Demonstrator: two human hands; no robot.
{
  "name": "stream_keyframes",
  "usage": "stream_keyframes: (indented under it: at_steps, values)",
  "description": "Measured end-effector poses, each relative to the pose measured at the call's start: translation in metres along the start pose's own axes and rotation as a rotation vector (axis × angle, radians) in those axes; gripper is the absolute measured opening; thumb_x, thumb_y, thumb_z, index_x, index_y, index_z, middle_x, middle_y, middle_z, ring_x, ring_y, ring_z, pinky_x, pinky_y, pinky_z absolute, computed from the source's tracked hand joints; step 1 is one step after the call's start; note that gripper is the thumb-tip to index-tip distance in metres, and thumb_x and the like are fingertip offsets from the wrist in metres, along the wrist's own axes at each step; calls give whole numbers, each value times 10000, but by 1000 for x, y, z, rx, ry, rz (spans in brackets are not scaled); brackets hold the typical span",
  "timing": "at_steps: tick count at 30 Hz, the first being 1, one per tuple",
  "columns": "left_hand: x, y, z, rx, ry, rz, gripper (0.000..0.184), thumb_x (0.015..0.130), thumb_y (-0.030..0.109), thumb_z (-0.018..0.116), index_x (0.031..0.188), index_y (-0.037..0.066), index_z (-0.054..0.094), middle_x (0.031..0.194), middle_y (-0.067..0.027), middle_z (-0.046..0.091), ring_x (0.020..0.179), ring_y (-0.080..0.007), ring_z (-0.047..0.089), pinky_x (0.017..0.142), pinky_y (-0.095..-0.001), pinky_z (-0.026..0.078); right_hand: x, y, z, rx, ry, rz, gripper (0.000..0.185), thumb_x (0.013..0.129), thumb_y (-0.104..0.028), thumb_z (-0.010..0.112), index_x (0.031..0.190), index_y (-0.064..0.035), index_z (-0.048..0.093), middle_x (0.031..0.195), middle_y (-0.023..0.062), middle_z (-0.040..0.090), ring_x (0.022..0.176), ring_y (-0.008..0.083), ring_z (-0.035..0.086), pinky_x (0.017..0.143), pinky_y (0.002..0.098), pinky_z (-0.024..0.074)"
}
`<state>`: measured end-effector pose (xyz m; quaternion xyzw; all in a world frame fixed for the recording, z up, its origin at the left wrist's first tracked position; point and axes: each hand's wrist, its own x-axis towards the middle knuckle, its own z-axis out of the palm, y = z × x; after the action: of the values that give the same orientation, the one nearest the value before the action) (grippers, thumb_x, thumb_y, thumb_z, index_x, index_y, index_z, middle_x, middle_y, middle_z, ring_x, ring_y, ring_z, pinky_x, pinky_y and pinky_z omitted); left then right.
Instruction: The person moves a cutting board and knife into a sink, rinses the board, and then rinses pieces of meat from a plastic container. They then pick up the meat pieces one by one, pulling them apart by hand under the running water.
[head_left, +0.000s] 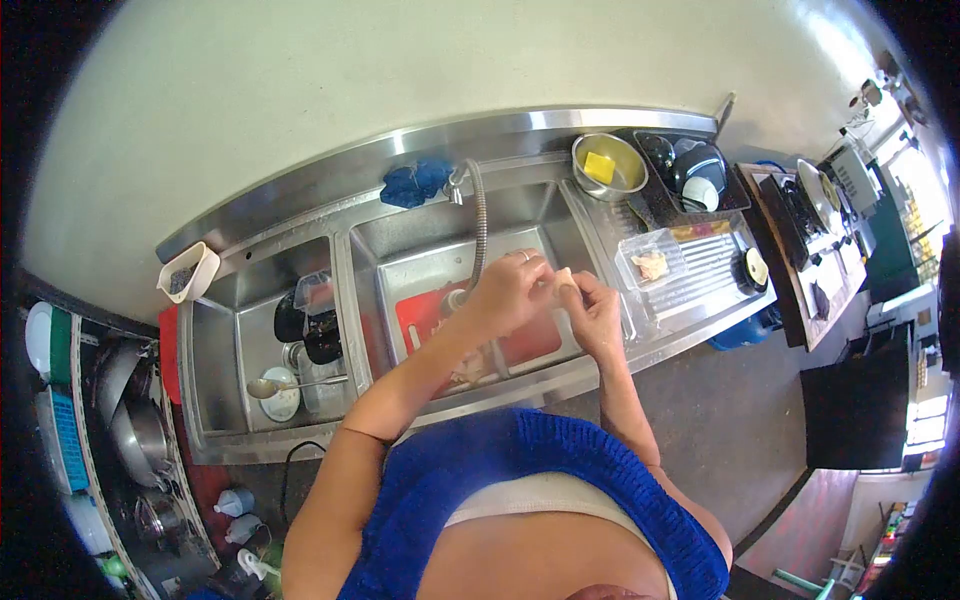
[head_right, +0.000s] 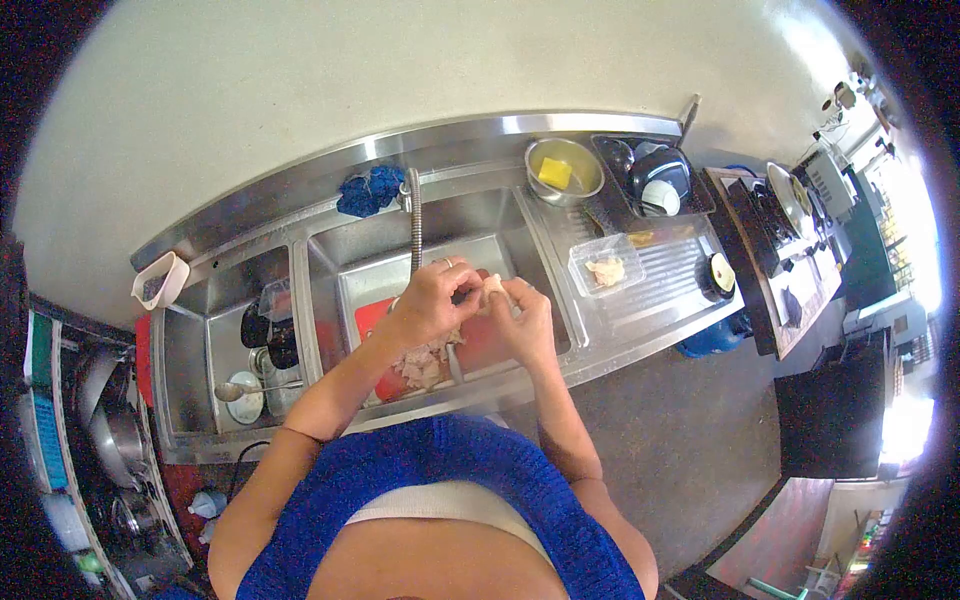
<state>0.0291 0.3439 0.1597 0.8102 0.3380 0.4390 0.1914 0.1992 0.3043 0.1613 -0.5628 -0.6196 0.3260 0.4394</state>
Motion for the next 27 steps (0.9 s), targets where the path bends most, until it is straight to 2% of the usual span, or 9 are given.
stream_keyframes:
  at_steps: [2, 9, 12, 14, 17, 21, 27]
  values:
    - [0, -1, 3, 5, 21, -7, 135, 734, 39, 704, 783, 35, 578, 790, -132, 615, 739, -324, 618, 662, -402, 496, 0, -2, 0, -2, 7, -6, 170, 874, -127, 611, 888, 30, 673, 770, 146, 658, 730, 217, 650, 698, 334, 481]
    - [3, -5, 12, 62, 77, 72, 144, 732, 27, 675, 774, 25, 537, 767, -137, 592, 749, -332, 604, 645, -405, 488, -2, -2, 0, 22, 3, 46, 177, 878, -129, 609, 889, 31, 684, 779, 145, 675, 752, 188, 658, 722, 318, 486]
    - [6, -14, 3, 135, 99, 8, 140, 741, 29, 672, 772, 12, 536, 760, -142, 587, 739, -325, 604, 645, -395, 491, -6, -13, -4, 66, -6, 86, 188, 884, -135, 605, 889, 34, 688, 782, 136, 685, 754, 181, 660, 720, 316, 489]
    - [6, -8, -3, -61, 33, -108, 124, 747, 38, 678, 790, 6, 567, 764, -141, 598, 728, -313, 612, 648, -386, 491, -5, -4, -4, 72, 0, 70, 192, 884, -137, 604, 891, 36, 689, 783, 131, 687, 759, 175, 658, 721, 315, 489]
    - [0, -9, 2, -223, -18, -110, 117, 751, 49, 694, 815, 13, 603, 776, -136, 615, 718, -301, 619, 644, -372, 490, -3, 9, -2, 79, 13, 56, 195, 881, -136, 603, 891, 38, 690, 785, 121, 688, 767, 165, 654, 728, 312, 488]
    - [-1, 3, 1, -125, -12, -49, 125, 746, 53, 704, 839, 20, 626, 798, -136, 628, 725, -302, 624, 650, -376, 491, -2, 6, -1, 93, 16, 58, 178, 872, -121, 599, 893, 29, 692, 787, 111, 683, 777, 149, 643, 737, 309, 484]
    - [-5, -7, 19, 33, 53, -66, 140, 748, 59, 702, 783, 23, 572, 766, -134, 605, 712, -314, 607, 638, -388, 480, -2, 6, -2, 67, -4, 41, 179, 880, -119, 599, 893, 31, 695, 781, 88, 687, 766, 120, 632, 727, 290, 482]
